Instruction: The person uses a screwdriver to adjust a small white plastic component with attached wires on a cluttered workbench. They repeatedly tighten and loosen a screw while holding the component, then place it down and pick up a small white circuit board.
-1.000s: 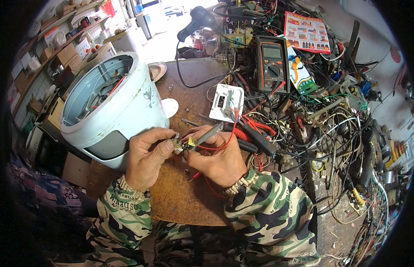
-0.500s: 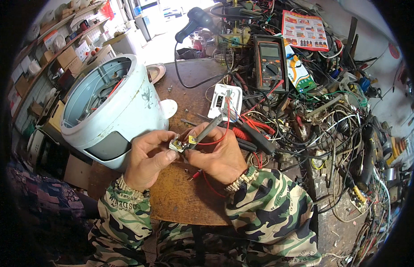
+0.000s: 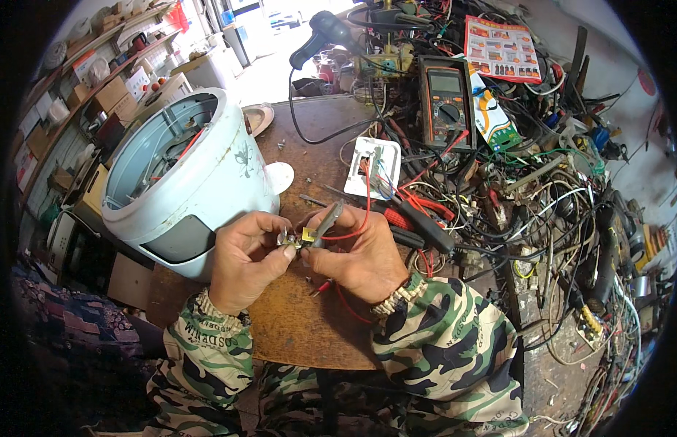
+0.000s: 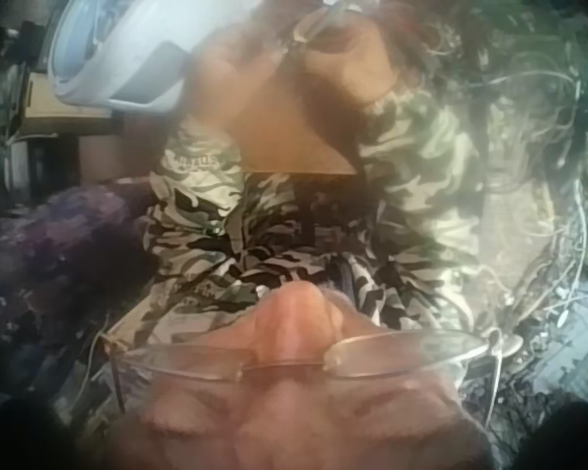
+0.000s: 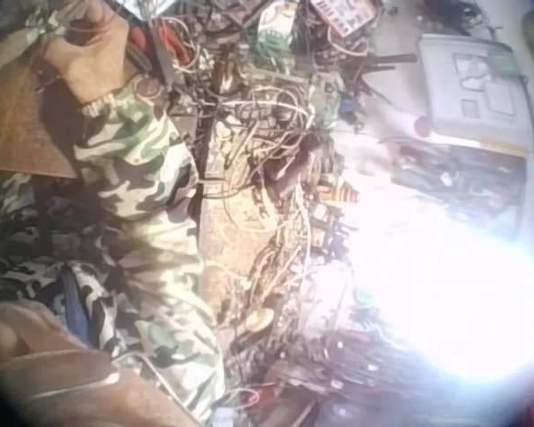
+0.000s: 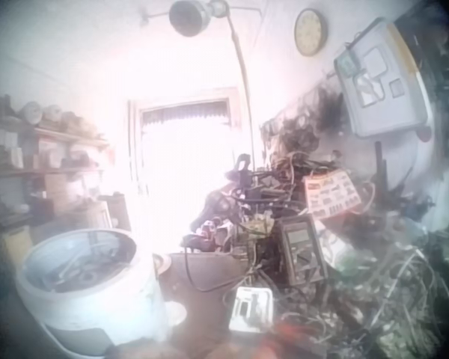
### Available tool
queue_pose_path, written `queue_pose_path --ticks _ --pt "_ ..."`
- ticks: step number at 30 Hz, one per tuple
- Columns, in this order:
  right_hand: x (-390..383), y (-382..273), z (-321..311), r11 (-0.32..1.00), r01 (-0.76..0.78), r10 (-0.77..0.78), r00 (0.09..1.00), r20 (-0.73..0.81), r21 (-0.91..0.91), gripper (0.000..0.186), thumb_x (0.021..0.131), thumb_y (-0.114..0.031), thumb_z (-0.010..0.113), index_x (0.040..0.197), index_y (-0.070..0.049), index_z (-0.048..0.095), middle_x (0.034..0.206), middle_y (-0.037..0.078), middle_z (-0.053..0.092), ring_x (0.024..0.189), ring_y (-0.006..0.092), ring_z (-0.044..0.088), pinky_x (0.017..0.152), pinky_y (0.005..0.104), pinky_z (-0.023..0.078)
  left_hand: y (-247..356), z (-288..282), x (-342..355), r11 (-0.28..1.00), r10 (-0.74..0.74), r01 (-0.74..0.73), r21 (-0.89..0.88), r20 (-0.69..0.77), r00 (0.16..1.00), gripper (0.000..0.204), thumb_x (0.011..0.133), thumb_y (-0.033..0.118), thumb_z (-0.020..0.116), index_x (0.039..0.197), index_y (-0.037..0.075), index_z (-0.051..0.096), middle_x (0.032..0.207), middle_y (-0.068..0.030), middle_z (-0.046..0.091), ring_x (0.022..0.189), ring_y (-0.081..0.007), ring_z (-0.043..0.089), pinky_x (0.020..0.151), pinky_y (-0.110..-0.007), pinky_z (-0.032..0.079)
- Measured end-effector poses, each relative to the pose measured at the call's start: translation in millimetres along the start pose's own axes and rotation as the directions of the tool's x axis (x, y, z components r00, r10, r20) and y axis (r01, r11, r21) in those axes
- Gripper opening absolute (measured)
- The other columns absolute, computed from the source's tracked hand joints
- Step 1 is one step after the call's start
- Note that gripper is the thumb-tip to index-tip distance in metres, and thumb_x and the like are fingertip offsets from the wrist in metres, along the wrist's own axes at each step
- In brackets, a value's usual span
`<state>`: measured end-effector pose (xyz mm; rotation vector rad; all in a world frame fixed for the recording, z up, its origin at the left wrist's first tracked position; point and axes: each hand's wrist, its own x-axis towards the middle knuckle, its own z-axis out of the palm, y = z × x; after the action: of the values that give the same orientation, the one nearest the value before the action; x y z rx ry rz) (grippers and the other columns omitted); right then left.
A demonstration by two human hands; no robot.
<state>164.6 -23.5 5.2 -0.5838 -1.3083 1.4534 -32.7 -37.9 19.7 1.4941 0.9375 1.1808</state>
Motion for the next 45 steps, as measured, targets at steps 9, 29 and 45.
queue_pose_path --ticks 9,29,45 --pt "-1.5 -5.0 -3.2 0.995 -0.053 0.059 0.995 -0.076 0.083 0.021 0.083 0.006 0.073 0.103 0.000 0.067 0.092 0.003 0.072 0.081 0.0096 0.066 0.072 0.0253 0.052 6.7 -1.4 1.1 0.986 -0.028 0.043 -0.163 0.088 0.996 0.039 0.093 0.005 0.072 0.127 -0.008 0.057 0.109 -0.0103 0.069 0.087 -0.0121 0.069 0.077 -0.025 0.058" --pt "-2.0 -6.7 -2.6 0.979 -0.094 0.102 0.994 -0.035 0.180 0.024 0.081 0.006 0.075 0.103 -0.002 0.071 0.103 0.007 0.073 0.095 0.0161 0.068 0.089 0.0322 0.053 0.2 -6.0 2.6 0.972 -0.050 0.076 -0.220 0.122 0.991 0.037 0.098 0.009 0.067 0.128 -0.009 0.058 0.103 -0.0115 0.070 0.091 -0.0154 0.070 0.083 -0.029 0.059" --pt "-1.5 -0.1 -1.5 0.989 -0.050 0.056 0.998 -0.035 0.137 0.020 0.085 0.006 0.072 0.104 0.000 0.072 0.094 0.004 0.074 0.086 0.0109 0.067 0.078 0.0269 0.053 -5.1 -4.4 3.2 0.992 -0.027 0.035 -0.121 0.066 0.997 0.032 0.093 0.006 0.073 0.119 -0.007 0.061 0.101 -0.0086 0.071 0.087 -0.0111 0.069 0.076 -0.025 0.059"
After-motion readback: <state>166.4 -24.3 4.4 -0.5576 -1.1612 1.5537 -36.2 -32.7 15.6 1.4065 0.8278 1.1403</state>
